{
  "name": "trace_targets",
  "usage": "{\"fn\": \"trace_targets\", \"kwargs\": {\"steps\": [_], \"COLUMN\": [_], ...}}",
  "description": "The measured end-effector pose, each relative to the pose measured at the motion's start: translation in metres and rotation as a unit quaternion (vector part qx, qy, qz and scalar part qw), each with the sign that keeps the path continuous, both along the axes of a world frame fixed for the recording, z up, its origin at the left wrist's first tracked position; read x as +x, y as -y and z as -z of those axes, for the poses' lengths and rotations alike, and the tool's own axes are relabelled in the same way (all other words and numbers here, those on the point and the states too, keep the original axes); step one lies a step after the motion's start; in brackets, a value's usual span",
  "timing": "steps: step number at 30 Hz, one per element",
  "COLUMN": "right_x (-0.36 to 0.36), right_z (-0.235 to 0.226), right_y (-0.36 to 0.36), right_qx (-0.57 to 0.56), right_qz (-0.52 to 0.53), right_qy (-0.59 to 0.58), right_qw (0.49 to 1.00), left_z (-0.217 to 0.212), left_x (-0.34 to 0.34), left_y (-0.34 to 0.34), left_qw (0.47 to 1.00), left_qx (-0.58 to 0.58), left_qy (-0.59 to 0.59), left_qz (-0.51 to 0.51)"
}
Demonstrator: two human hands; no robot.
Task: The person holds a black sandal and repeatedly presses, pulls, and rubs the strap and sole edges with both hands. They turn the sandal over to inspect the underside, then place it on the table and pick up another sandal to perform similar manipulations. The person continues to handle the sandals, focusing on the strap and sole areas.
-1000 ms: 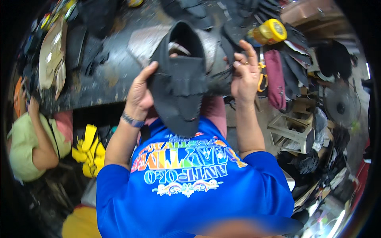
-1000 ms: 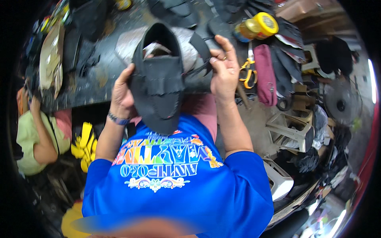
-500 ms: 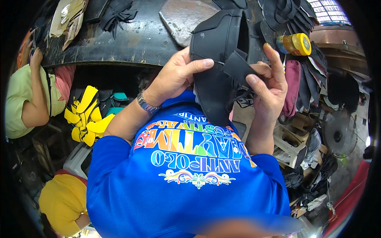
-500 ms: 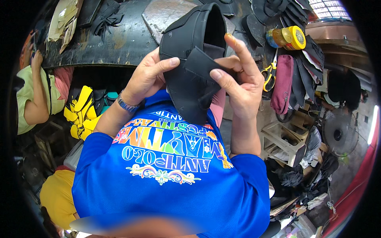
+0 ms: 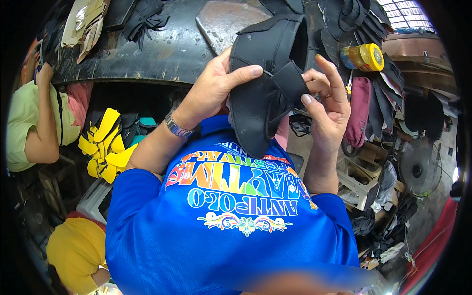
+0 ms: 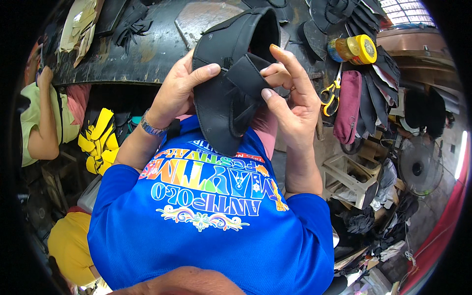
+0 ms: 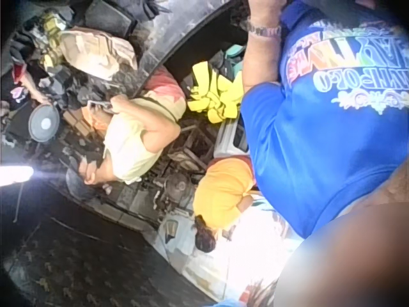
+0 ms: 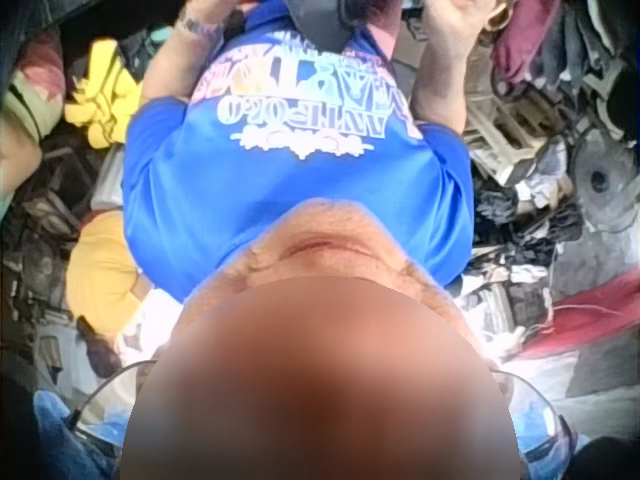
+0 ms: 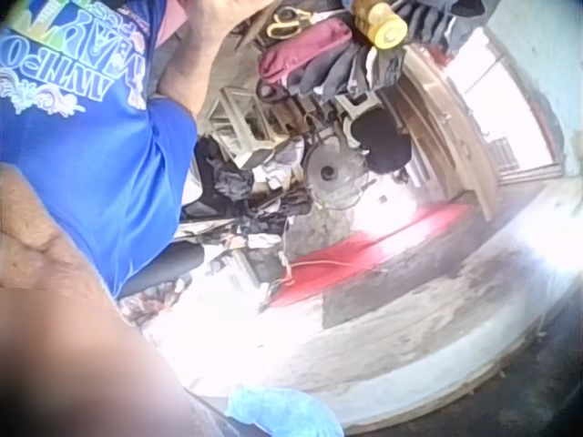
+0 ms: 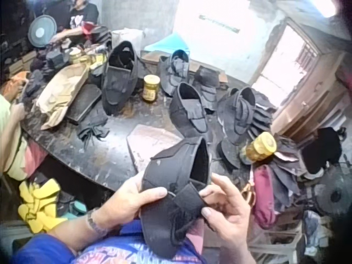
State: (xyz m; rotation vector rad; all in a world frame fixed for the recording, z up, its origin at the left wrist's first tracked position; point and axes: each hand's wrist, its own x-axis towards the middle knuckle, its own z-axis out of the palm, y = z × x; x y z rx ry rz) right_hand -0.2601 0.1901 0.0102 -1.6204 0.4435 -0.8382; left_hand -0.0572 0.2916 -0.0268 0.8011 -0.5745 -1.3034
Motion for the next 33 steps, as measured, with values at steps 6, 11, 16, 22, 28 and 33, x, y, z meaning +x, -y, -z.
{"fn": "trace_targets", "kwargs": {"steps": [6, 11, 16, 22, 28, 33], "right_x": [0.01, 0.012, 0.013, 0.018, 0.021, 0.022], "right_z": [-0.005, -0.012, -0.013, -0.009, -0.008, -0.008], "right_y": [-0.009, -0.01, -0.011, -0.012, -0.011, -0.01], "right_qx": [0.022, 0.048, 0.009, -0.036, -0.034, -0.039], "right_qz": [0.038, 0.05, 0.043, 0.038, 0.052, 0.049], "right_qy": [0.013, 0.005, -0.003, -0.01, -0.01, -0.012], "right_qw": [0.999, 0.998, 0.999, 0.999, 0.998, 0.998], "left_z": [-0.001, 0.002, 0.003, 0.001, 0.001, 0.003], "left_x": [-0.007, -0.013, -0.014, -0.017, -0.016, -0.017], "left_y": [-0.001, -0.001, -0.005, -0.005, -0.005, -0.005], "left_qw": [1.0, 1.0, 0.999, 1.0, 1.0, 1.0], "left_qx": [-0.022, -0.013, -0.002, -0.005, -0.008, -0.01], "left_qy": [0.02, -0.009, -0.028, -0.023, 0.004, 0.001], "left_qz": [-0.005, -0.006, 0.024, 0.01, 0.008, 0.006]}}
